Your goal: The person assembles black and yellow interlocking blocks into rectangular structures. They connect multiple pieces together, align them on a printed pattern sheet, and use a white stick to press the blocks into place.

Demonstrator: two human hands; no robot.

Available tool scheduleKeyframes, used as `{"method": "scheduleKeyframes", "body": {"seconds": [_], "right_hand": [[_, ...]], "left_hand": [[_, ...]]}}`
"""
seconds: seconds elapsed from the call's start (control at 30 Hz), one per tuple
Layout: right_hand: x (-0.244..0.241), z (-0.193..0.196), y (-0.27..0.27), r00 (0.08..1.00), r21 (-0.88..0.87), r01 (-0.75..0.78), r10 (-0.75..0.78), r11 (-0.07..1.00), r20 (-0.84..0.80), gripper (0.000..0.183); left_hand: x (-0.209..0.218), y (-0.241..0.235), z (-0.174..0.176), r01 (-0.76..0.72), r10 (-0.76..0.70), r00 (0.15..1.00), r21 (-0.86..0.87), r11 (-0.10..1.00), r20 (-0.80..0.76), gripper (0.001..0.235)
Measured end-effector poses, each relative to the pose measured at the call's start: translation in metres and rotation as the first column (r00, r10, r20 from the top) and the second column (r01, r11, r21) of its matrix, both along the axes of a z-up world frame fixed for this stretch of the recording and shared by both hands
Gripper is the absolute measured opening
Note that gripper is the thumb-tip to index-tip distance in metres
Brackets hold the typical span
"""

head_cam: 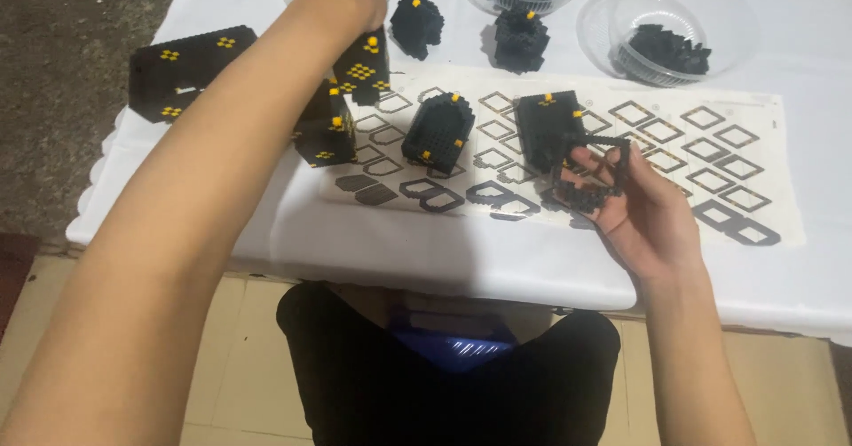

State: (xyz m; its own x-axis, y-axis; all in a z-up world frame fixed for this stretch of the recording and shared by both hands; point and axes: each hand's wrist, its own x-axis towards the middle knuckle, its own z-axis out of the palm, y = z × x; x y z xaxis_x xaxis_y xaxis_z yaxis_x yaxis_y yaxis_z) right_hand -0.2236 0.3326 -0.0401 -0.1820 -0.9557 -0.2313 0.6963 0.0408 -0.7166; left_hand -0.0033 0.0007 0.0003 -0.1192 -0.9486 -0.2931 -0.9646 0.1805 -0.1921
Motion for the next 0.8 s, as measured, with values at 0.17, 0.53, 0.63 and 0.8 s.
{"method": "scheduleKeyframes", "body": {"seconds": [0.17, 0.53, 0.63, 0.8], "right_hand": [[-0.008, -0.010, 0.001, 1.000, 0.001, -0.017, 0.017, 1.000, -0.015, 0.019], [-0.003, -0.006, 0.003, 0.998, -0.023, -0.033, 0.034, 0.999, 0.049, 0.021], [0.001, -0.005, 0.003, 0.991, -0.122, -0.115, 0.123, 0.986, 0.056, 0.021], [0.024, 0.004, -0.001, 0.970, -0.089, -0.203, 0.213, 0.975, 0.118, 0.016]], "left_hand": [[0.053, 0.066, 0.050, 0.174, -0.203, 0.907, -0.111, 0.978, -0.369, 0.028], [0.141, 0.170, 0.021, 0.253, -0.132, 0.629, 0.042, 0.966, -0.767, 0.081], [0.123, 0.187, -0.003, 0.077, -0.250, 0.544, -0.249, 0.965, -0.801, 0.083], [0.102, 0.217, -0.006, -0.260, -0.137, 0.512, -0.305, 0.916, -0.848, 0.070]]}}
